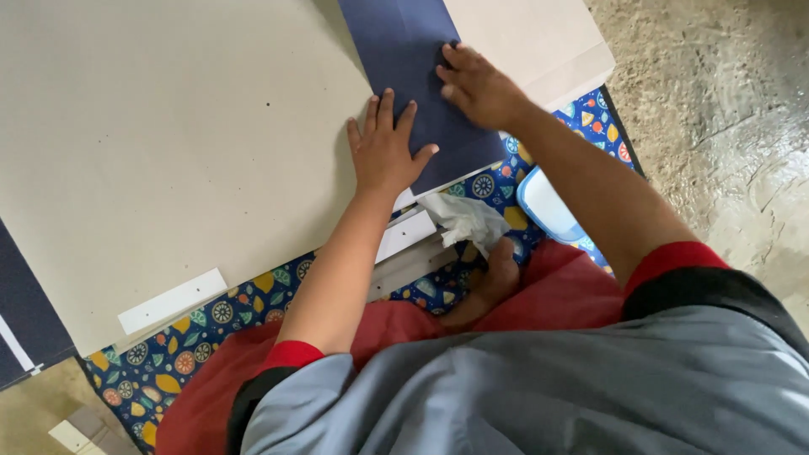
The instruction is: The person applies glue to small white paper strips using a brush and sticks them onto a larger white board. They then place a dark blue paper sheet with the word 'POLO' onto the board and smooth it down. The person repeats the gluing process on additional strips.
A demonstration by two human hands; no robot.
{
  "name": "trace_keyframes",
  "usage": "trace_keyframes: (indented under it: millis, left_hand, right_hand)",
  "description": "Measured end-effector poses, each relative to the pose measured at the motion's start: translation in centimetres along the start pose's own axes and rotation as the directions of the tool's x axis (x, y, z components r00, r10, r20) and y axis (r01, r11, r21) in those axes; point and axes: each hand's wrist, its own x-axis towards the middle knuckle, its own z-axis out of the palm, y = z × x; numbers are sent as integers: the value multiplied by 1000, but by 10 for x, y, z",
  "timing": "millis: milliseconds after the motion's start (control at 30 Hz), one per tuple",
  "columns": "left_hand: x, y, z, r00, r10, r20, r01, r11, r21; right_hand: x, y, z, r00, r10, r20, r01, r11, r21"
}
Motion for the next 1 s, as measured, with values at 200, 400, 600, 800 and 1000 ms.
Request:
trace_keyframes:
  millis: [200,400,600,800,1000]
  left_hand:
    - [2,6,-3,999,-27,24,29,997,-76]
    - [3,12,-8,995,-49,87,62,986,-152]
    - [8,3,-1,990,-25,136,48,984,-169]
    - [5,3,-4,985,-19,174,51,982,-182]
    - [4,1,4,989,-9,145,37,982,-188]
  right_hand:
    - [-4,42,1,999,-40,4,39,945,-323]
    - [-23,51,6,983,-174,-58,142,922,-359]
    - [-36,47,26,995,-97,-2,95,975,-203]
    - [-41,30,1,998,-64,-14,59,975,-214]
    - [-72,28,-22,918,382,112,-394,911,125]
